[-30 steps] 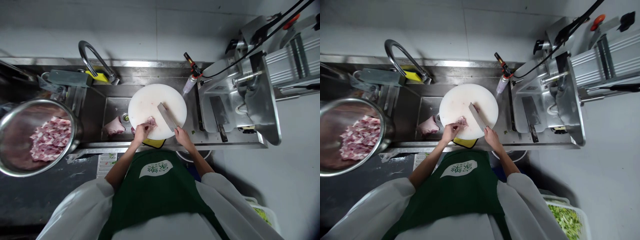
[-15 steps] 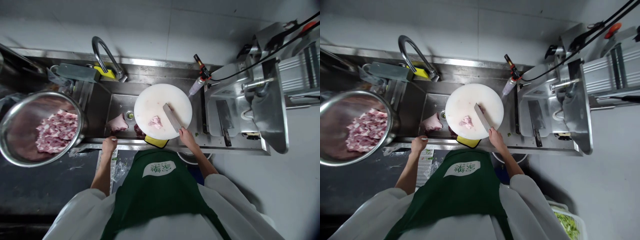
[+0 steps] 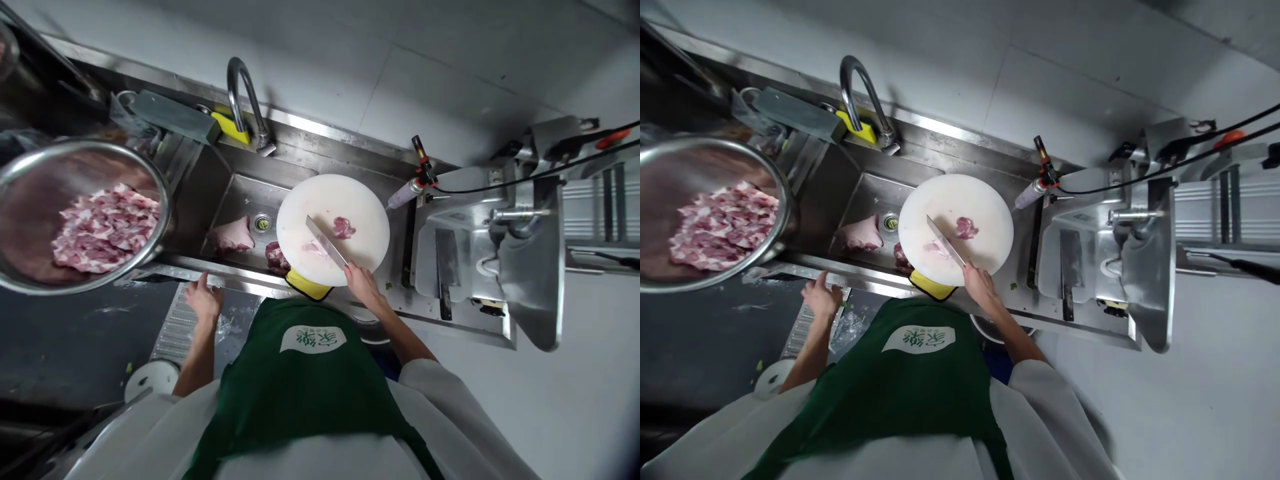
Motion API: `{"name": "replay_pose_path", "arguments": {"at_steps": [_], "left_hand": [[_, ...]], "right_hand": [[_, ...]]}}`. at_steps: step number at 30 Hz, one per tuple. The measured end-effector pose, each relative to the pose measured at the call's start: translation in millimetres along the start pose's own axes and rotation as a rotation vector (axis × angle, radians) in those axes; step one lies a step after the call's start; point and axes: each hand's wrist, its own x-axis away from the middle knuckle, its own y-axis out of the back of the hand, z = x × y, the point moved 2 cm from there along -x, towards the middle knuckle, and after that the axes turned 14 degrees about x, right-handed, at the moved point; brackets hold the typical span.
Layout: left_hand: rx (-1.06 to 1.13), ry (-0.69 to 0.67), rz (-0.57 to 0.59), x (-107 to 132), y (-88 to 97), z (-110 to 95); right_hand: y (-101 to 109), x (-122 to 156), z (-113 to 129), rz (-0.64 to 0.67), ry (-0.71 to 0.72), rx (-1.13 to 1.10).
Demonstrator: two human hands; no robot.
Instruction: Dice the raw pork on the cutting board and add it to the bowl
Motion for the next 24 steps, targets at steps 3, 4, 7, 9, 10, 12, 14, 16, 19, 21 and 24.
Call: {"name": "replay_pose_path", "arguments": {"at_steps": [3,4,7,9,10,12,14,16,19,21,24], "left_hand": [[0.043,-0.012,-0.099,8.2,8.4,17.9],[0.067,-0.017,-0.095,10.1,9.1,19.6],[0.117,-0.031,-0.105,12.1,9.1,13.0],[0.145,-0.048,-0.111,10.0,7.0,1.0],[0.166,-0.064,-0.107,8.4,4.7,-7.5],[0.224,-0.124,-0.089,6.0,-3.8,-31.2],[0.297,-0.254,-0.031,7.1,-19.7,-66.2],[0.353,-0.437,0.089,13.2,-43.1,-110.1],[0.392,-0.649,0.311,25.7,-83.3,-171.9],[0.376,-0.721,0.401,28.0,-103.9,-196.9],[0.372,-0.655,0.362,12.3,-115.7,-206.2]], "right_hand": [[22.2,5.5,2.7,-0.126,0.000,-0.043],[27.4,5.9,6.0,-0.182,0.000,-0.069],[25.9,-1.0,18.5,-0.234,0.015,-0.111],[12.1,-10.9,25.1,-0.108,0.016,-0.075],[4.4,-16.1,27.1,-0.034,0.011,-0.050],[-6.8,-25.2,28.4,0.065,0.005,-0.016],[-9.5,-31.3,27.4,0.070,0.014,-0.017],[-7.0,-33.7,24.7,0.055,0.038,-0.032],[-5.4,-29.1,15.0,0.044,0.054,-0.041],[-11.2,-19.4,3.3,0.049,0.057,-0.038],[-29.1,3.7,-21.8,0.058,0.055,-0.047]]}}
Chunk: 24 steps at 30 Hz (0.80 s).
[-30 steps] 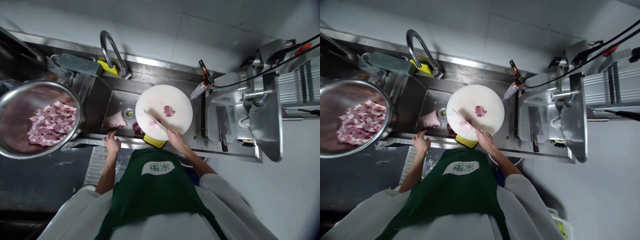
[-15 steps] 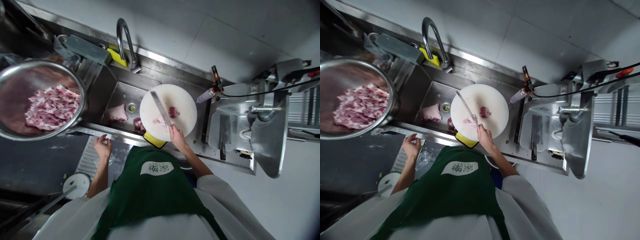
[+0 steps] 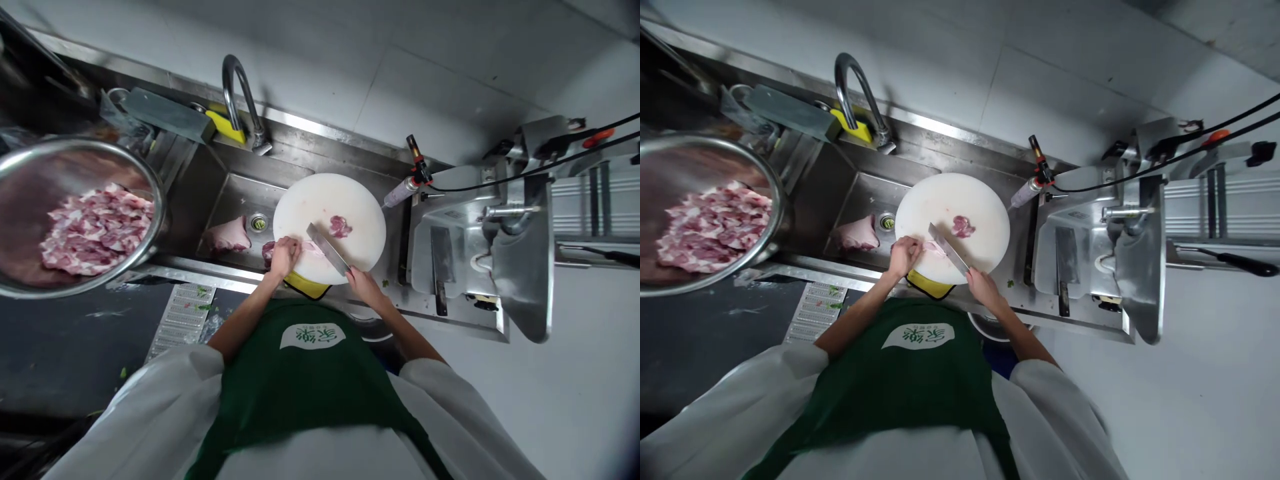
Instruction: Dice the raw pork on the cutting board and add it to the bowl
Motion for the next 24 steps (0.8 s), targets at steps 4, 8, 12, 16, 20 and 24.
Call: {"name": "replay_pose_path", "arguments": {"at_steps": [4,8,12,16,20,24], "left_hand": [[0.038,0.099,-0.156,-27.3,18.8,13.4],[0.085,-0.045,0.059,-61.6,11.0,-6.2],[0.020,-0.323,0.638,-75.2,-12.7,-25.7],[-0.074,-0.439,0.788,-64.9,-18.0,-22.0],[-0.217,-0.190,0.679,-52.7,-24.0,-23.4],[0.105,0.024,0.486,-57.7,-32.9,-38.1]], "right_hand": [[-24.7,36.1,-37.5,0.030,-0.010,-0.030],[-40.2,69.4,-67.6,0.056,-0.036,-0.069],[-52.6,91.6,-78.9,-0.038,-0.196,-0.206],[-66.2,94.4,-69.0,-0.136,-0.342,-0.304],[-74.0,84.5,-55.7,-0.158,-0.356,-0.393],[-72.6,73.7,-52.6,-0.203,-0.364,-0.459]]}}
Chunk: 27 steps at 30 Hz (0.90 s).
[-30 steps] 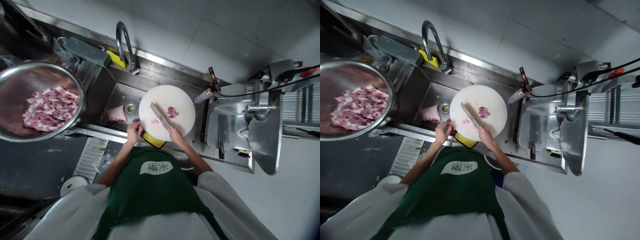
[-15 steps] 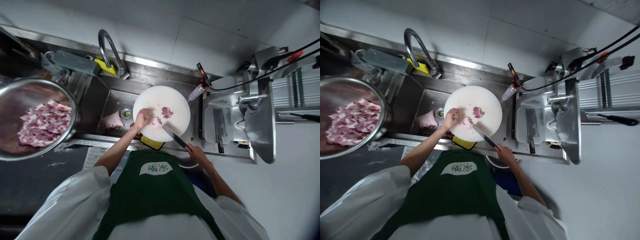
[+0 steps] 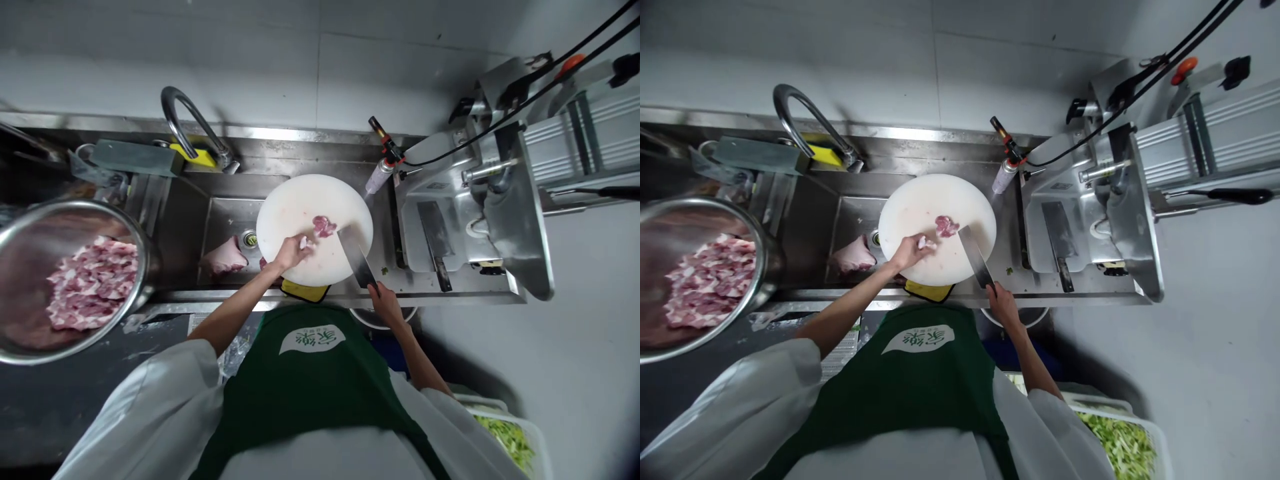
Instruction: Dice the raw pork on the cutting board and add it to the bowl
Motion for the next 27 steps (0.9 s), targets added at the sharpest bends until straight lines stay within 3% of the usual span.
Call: {"name": "replay_pose_path", "arguments": {"at_steps": [2,4,8,13,15,18,21,24,27], "left_hand": [[0.209,-0.008,-0.078,-5.2,0.0,-3.3],[0.278,0.042,-0.125,-4.5,0.8,0.9],[0.114,0.126,-0.329,20.2,4.6,23.5],[0.058,0.121,-0.444,57.9,6.7,43.8],[0.056,0.109,-0.546,65.3,7.8,44.0],[0.029,-0.038,-0.709,66.5,5.2,36.6],[-0.061,-0.221,-0.642,57.6,-6.9,29.7],[-0.167,-0.281,-0.504,48.8,-20.4,32.1],[-0.169,-0.324,-0.530,50.2,-25.6,39.7]], "right_hand": [[1.0,-5.3,3.3,-0.039,0.026,-0.049],[2.4,-10.7,8.8,-0.075,0.056,-0.075],[8.9,-19.3,30.1,-0.091,0.044,0.046],[25.9,-31.8,84.0,-0.010,0.127,0.223],[30.9,-41.4,111.0,0.028,0.157,0.260],[30.5,-59.1,148.1,0.064,0.189,0.287],[22.4,-73.9,168.5,0.099,0.233,0.305],[19.9,-82.1,167.2,0.125,0.251,0.341],[34.4,-84.3,159.7,0.071,0.255,0.358]]}}
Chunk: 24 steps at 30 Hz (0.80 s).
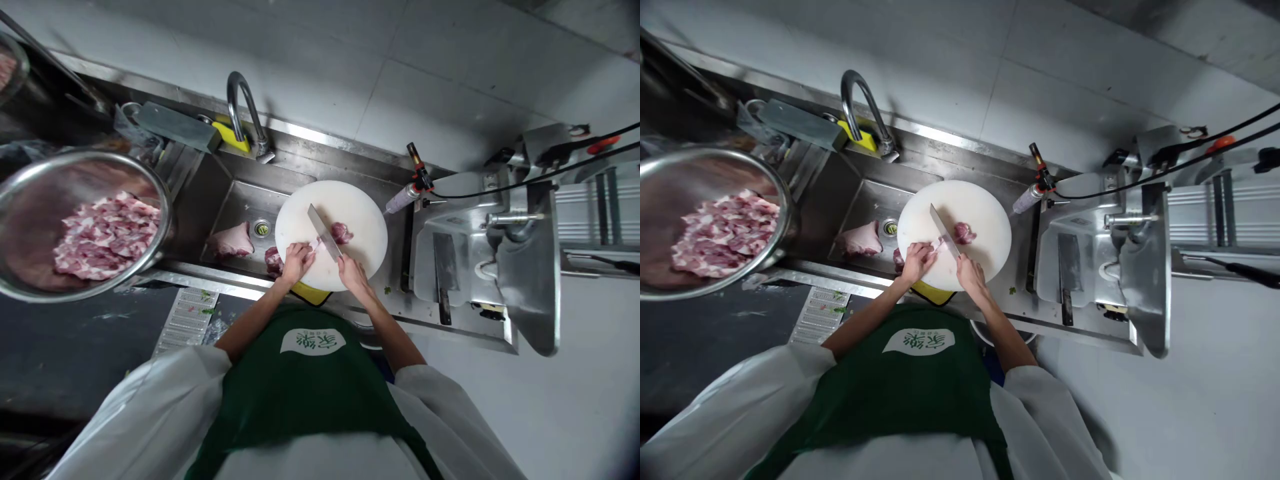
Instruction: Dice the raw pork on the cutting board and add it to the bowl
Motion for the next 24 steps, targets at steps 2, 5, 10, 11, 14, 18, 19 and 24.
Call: {"name": "replay_pose_path", "arguments": {"at_steps": [2,5,10,11,14,18,19,24], "left_hand": [[0.021,-0.018,-0.103,6.1,4.1,2.7],[-0.012,0.003,-0.256,12.0,12.6,4.9],[-0.019,-0.033,-0.086,1.3,4.1,6.0],[-0.014,-0.054,-0.014,-2.1,-0.8,6.4],[-0.046,-0.050,0.099,-9.9,-12.7,10.1],[-0.087,0.036,0.098,-13.2,-16.5,13.2],[-0.087,0.050,0.094,-12.9,-15.6,12.4],[-0.020,0.069,-0.072,-2.6,4.1,3.8]], "right_hand": [[14.1,2.4,-4.4,-0.110,-0.015,-0.010],[28.5,2.0,1.3,-0.307,-0.009,-0.067],[4.7,-15.5,23.2,-0.082,0.027,-0.054],[-1.7,-18.9,25.4,-0.021,0.028,-0.042],[-12.9,-22.7,24.2,0.033,0.034,-0.027],[-21.4,-8.1,3.3,0.067,0.020,-0.017],[-23.5,-1.9,-4.6,0.074,0.016,-0.016],[-15.3,25.6,-33.6,0.090,0.019,-0.005]]}}
